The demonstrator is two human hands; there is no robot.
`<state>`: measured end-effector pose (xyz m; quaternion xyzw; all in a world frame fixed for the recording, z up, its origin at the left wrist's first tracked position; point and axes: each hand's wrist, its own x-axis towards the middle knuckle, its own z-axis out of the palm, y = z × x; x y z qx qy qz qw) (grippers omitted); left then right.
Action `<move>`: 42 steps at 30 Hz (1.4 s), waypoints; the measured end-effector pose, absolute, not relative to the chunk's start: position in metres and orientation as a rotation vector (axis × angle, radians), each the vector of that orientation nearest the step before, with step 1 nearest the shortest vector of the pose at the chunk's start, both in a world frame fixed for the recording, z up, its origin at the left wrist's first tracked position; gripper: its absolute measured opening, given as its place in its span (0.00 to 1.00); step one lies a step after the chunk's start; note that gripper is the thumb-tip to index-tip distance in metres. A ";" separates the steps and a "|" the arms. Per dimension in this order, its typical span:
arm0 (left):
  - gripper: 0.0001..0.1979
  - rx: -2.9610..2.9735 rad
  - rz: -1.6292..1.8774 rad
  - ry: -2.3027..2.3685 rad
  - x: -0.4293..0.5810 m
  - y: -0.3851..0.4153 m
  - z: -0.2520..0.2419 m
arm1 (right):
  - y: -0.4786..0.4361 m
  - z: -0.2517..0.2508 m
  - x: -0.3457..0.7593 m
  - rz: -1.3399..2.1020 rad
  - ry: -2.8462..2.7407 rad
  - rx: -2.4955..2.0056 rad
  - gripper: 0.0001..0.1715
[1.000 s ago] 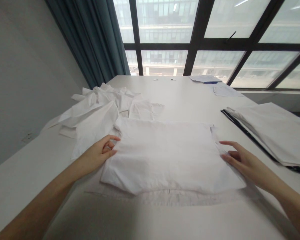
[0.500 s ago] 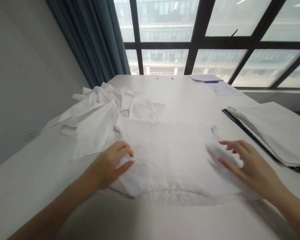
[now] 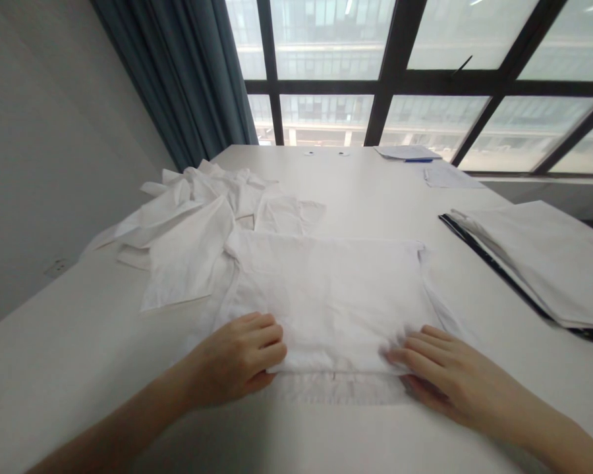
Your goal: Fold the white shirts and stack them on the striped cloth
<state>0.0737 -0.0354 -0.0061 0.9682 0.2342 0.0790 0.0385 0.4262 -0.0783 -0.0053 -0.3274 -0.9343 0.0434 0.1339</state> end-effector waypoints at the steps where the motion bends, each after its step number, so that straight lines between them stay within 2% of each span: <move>1: 0.07 2.990 0.250 0.706 0.074 -0.035 -0.006 | -0.078 -0.005 0.428 0.096 -2.695 -0.915 0.12; 7: 0.08 3.103 0.283 0.630 0.074 -0.036 -0.008 | -0.082 0.003 0.432 0.092 -2.605 -0.788 0.14; 18: 0.11 2.959 0.193 0.544 0.075 -0.037 -0.002 | -0.077 0.010 0.427 0.820 -2.656 -0.965 0.11; 20: 0.12 2.891 0.183 0.538 0.076 -0.038 -0.001 | -0.076 0.005 0.427 0.807 -2.600 -0.948 0.11; 25: 0.12 2.744 0.263 0.598 0.079 -0.038 -0.005 | -0.075 -0.006 0.425 0.479 -2.516 -0.945 0.10; 29: 0.13 2.756 0.272 0.614 0.081 -0.041 -0.008 | -0.076 -0.006 0.423 0.410 -2.633 -0.946 0.21; 37: 0.12 2.993 0.317 0.501 0.087 -0.048 -0.007 | -0.075 -0.008 0.422 0.647 -2.800 -0.947 0.27; 42: 0.13 2.880 0.303 0.483 0.086 -0.045 -0.006 | -0.073 -0.007 0.426 0.762 -2.766 -0.942 0.28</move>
